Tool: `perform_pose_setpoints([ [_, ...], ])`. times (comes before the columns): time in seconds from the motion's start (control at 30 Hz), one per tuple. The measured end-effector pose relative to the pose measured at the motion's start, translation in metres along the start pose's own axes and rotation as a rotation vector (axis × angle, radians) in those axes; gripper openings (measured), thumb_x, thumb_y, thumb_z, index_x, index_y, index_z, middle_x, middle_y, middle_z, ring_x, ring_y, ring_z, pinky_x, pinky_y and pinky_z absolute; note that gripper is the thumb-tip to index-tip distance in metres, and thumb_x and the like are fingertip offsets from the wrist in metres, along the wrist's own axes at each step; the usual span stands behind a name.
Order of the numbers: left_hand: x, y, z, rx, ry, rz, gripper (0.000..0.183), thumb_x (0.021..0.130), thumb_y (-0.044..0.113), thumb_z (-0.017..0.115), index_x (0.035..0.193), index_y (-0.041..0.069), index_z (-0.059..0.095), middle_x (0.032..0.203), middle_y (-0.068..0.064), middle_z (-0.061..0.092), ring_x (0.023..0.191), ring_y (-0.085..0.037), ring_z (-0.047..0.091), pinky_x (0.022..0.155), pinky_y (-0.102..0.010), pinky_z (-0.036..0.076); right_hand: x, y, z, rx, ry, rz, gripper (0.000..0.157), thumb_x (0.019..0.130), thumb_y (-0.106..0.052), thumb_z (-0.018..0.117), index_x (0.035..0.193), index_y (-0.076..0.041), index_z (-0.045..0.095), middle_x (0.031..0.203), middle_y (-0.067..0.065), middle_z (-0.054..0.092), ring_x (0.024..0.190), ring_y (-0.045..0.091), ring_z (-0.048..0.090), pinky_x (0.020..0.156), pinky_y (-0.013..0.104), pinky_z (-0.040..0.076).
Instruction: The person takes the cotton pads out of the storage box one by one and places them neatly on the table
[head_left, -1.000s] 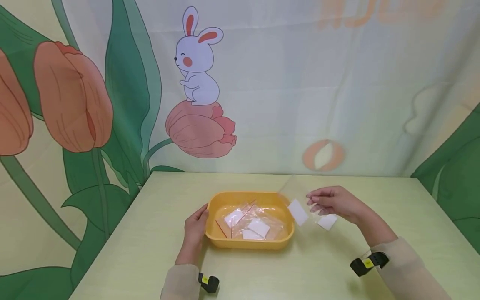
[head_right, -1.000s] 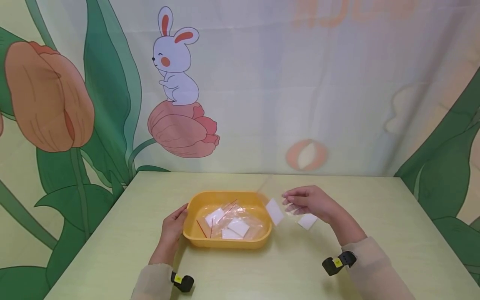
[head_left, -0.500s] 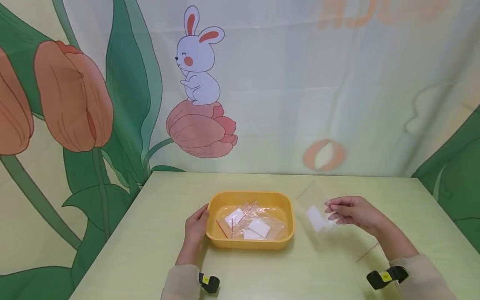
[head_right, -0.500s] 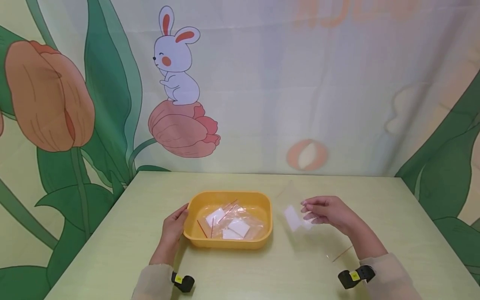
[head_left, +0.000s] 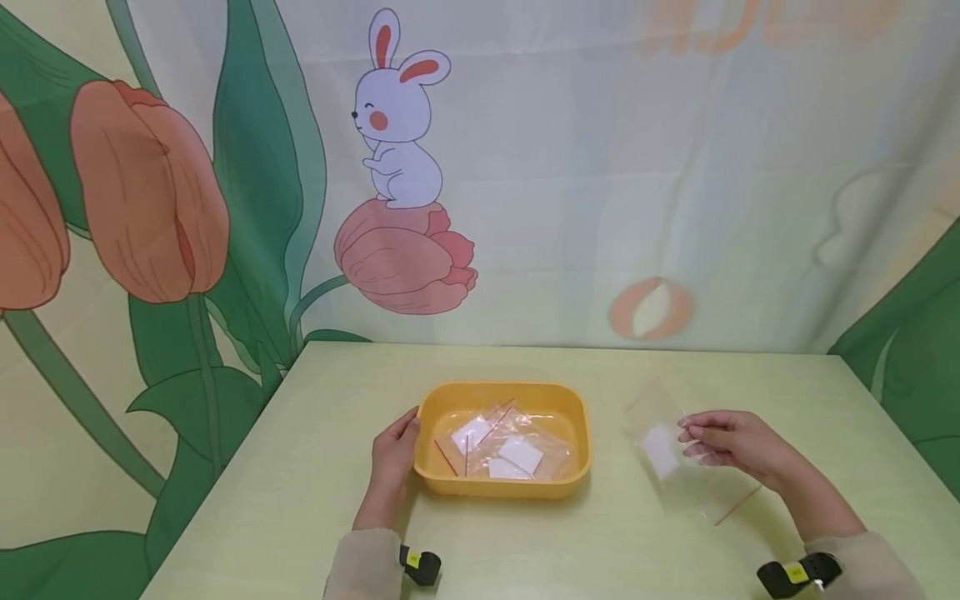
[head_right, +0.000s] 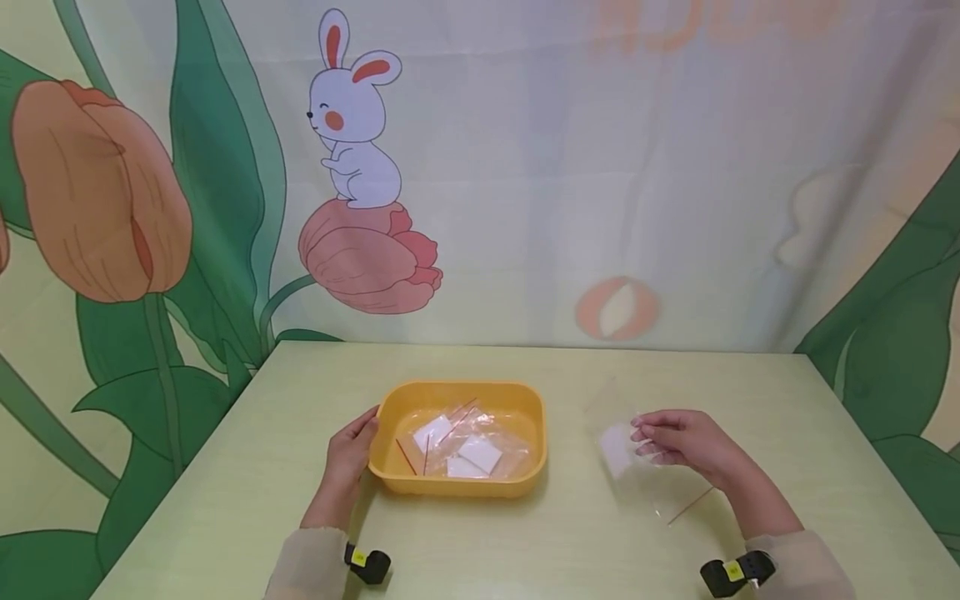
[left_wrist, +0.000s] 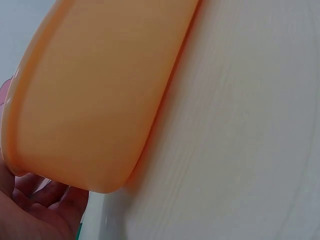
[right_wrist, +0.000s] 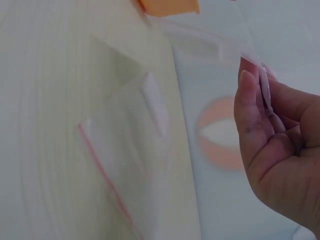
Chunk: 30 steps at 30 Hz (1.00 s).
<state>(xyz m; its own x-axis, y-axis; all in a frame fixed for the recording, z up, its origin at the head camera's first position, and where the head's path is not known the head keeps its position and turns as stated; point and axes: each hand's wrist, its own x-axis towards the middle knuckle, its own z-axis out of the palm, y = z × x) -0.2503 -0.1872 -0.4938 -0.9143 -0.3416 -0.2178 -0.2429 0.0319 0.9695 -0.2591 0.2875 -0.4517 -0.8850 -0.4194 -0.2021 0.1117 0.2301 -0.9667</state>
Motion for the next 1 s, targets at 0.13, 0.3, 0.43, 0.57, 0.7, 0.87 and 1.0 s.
perform_pose_setpoints([
  [0.13,0.000,0.000,0.000,0.001,0.005,0.005,0.043,0.109,0.018,0.046,0.148,0.002,0.052,0.159,-0.020,0.045,0.152,-0.037,0.039,0.124,-0.048,0.040,-0.006,0.007,-0.007,-0.009,0.018,0.021,0.038,0.106,-0.016,0.055,0.131,0.013,0.058,0.099,-0.014,0.076,0.090,0.003,0.075,0.079,0.019,0.063],
  [0.3,0.001,0.000,0.000,0.001,0.002,-0.002,0.043,0.109,0.019,0.046,0.149,0.003,0.051,0.160,-0.019,0.045,0.153,-0.036,0.038,0.124,-0.048,0.039,-0.014,0.017,-0.016,-0.068,0.053,0.060,0.039,0.107,-0.015,0.053,0.131,0.015,0.056,0.098,-0.016,0.074,0.089,0.001,0.073,0.077,0.019,0.063],
  [0.43,0.000,0.001,0.000,-0.001,0.000,0.002,0.043,0.109,0.018,0.046,0.149,0.002,0.051,0.160,-0.020,0.044,0.153,-0.037,0.038,0.124,-0.048,0.039,-0.018,0.023,-0.021,-0.092,0.078,0.082,0.038,0.107,-0.015,0.053,0.131,0.014,0.056,0.097,-0.018,0.073,0.087,0.000,0.072,0.074,0.019,0.061],
  [0.57,-0.001,0.001,0.000,-0.009,-0.001,0.008,0.043,0.109,0.018,0.046,0.148,0.002,0.051,0.159,-0.020,0.045,0.152,-0.037,0.039,0.124,-0.048,0.040,-0.019,0.028,-0.024,-0.097,0.098,0.105,0.036,0.107,-0.014,0.053,0.130,0.012,0.058,0.096,-0.018,0.073,0.085,-0.001,0.071,0.072,0.019,0.061],
  [0.7,-0.001,0.001,0.000,-0.014,-0.004,0.008,0.043,0.109,0.019,0.046,0.148,0.002,0.052,0.159,-0.020,0.046,0.151,-0.037,0.040,0.123,-0.048,0.040,-0.018,0.031,-0.028,-0.111,0.105,0.120,0.034,0.107,-0.013,0.051,0.129,0.011,0.060,0.096,-0.018,0.074,0.085,-0.001,0.071,0.071,0.020,0.061],
  [0.87,0.001,0.001,0.000,-0.014,-0.005,0.011,0.044,0.109,0.019,0.046,0.148,0.002,0.052,0.159,-0.021,0.045,0.152,-0.038,0.039,0.123,-0.049,0.040,-0.018,0.031,-0.031,-0.137,0.129,0.143,0.037,0.107,-0.013,0.050,0.131,0.015,0.056,0.096,-0.016,0.074,0.084,0.000,0.070,0.072,0.021,0.062],
  [1.0,0.001,0.000,0.000,-0.013,-0.003,0.003,0.043,0.109,0.019,0.046,0.148,0.002,0.052,0.160,-0.020,0.045,0.152,-0.037,0.039,0.124,-0.048,0.040,-0.019,0.030,-0.034,-0.162,0.153,0.165,0.040,0.107,-0.013,0.052,0.133,0.017,0.053,0.096,-0.015,0.075,0.081,0.001,0.069,0.071,0.021,0.061],
])
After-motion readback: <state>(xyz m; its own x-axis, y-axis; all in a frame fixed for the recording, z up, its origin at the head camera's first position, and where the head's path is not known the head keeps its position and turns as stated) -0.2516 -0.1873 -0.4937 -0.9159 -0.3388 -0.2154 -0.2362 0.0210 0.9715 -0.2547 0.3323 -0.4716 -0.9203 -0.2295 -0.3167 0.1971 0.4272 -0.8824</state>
